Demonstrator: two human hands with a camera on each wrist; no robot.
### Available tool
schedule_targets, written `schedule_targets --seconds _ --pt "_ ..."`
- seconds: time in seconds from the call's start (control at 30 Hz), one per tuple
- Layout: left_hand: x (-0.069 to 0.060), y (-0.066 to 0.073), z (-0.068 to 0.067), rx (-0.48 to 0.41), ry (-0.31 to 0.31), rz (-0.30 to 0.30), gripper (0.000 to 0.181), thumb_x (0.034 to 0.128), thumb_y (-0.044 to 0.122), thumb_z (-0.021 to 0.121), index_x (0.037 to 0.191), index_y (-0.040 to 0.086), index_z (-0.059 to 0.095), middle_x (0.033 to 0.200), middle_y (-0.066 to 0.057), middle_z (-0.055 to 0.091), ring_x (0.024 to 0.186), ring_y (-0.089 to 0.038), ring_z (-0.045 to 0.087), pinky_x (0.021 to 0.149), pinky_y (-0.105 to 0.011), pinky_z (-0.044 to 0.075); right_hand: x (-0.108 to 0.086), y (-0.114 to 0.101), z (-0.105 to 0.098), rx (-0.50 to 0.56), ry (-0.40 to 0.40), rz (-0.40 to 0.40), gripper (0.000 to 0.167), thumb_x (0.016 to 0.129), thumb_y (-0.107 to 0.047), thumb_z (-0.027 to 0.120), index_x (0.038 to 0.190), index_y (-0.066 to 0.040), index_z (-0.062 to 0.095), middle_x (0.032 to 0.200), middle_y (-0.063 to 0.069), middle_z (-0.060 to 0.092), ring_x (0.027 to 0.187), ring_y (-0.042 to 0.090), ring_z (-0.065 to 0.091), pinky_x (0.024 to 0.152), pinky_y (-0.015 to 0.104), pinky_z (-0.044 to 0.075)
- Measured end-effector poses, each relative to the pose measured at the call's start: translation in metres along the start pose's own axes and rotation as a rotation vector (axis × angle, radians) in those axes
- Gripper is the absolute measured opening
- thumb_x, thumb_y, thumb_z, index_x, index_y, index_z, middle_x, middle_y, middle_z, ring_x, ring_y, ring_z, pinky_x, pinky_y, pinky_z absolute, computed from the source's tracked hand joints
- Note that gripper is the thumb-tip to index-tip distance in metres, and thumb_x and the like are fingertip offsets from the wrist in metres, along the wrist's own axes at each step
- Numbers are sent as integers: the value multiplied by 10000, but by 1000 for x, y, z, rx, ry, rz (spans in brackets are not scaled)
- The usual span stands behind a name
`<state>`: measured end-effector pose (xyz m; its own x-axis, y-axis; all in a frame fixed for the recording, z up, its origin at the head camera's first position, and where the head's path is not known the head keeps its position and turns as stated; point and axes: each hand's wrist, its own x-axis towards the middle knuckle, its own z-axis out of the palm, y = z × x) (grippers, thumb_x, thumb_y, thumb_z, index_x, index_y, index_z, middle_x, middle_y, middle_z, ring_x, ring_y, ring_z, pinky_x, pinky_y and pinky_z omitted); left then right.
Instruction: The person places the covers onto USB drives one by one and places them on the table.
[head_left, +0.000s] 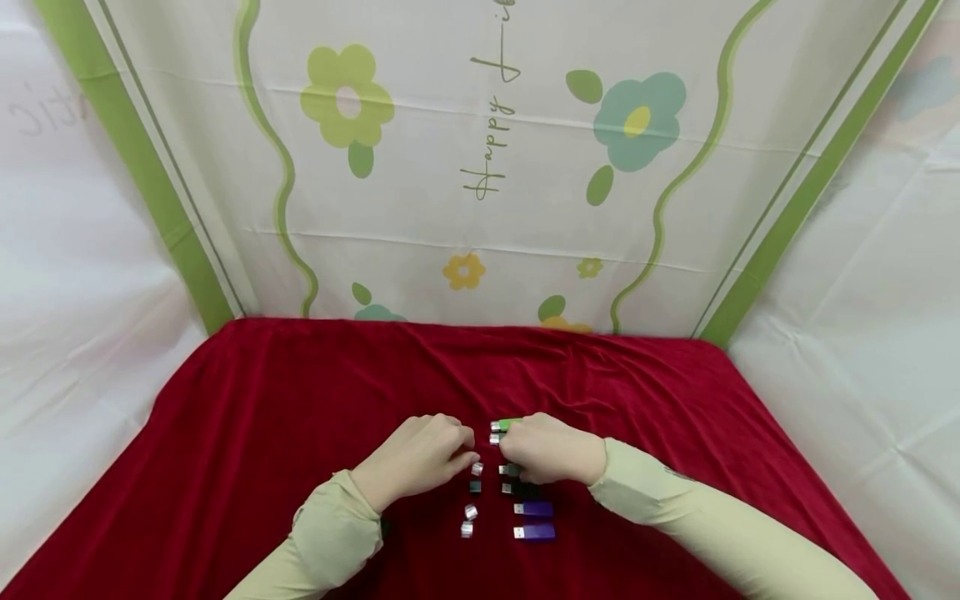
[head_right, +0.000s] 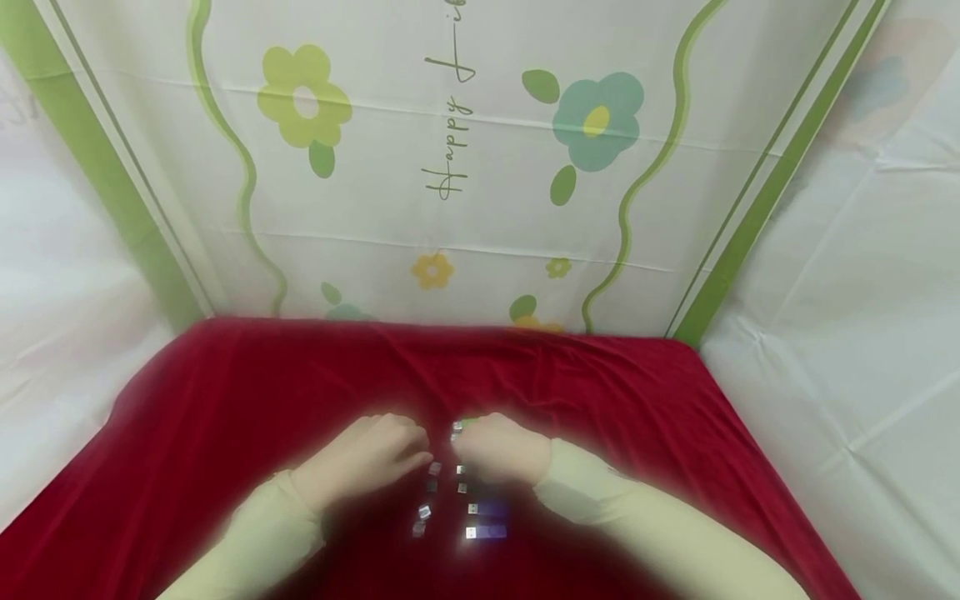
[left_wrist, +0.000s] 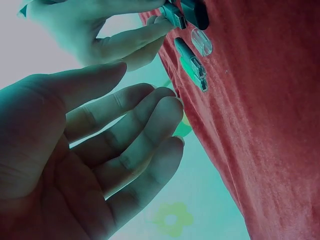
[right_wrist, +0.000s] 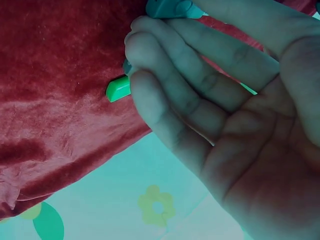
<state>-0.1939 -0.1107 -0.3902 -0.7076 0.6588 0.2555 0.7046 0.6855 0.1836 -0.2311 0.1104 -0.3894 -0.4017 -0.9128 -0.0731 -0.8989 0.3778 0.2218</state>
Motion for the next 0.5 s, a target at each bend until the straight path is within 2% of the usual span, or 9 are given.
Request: schedule_targets --seconds 0.33,0.5 --pt "-1 1 -1 -7 3 0 108 905 227 724 826 154 716 702 83 564 561 -22 449 516 -206 414 4 2 -8 63 -53 -3 408 717 -128 845 564 -190 472 552 -114 371 524 42 293 454 199 332" --pt "-1 2 -2 -5 -2 -1 108 906 228 723 827 154 718 711 82 577 566 -23 455 517 -210 419 6 3 -7 96 -84 12 424 683 -144 844 546 -198 447 533 -117 346 517 42 266 452 203 293"
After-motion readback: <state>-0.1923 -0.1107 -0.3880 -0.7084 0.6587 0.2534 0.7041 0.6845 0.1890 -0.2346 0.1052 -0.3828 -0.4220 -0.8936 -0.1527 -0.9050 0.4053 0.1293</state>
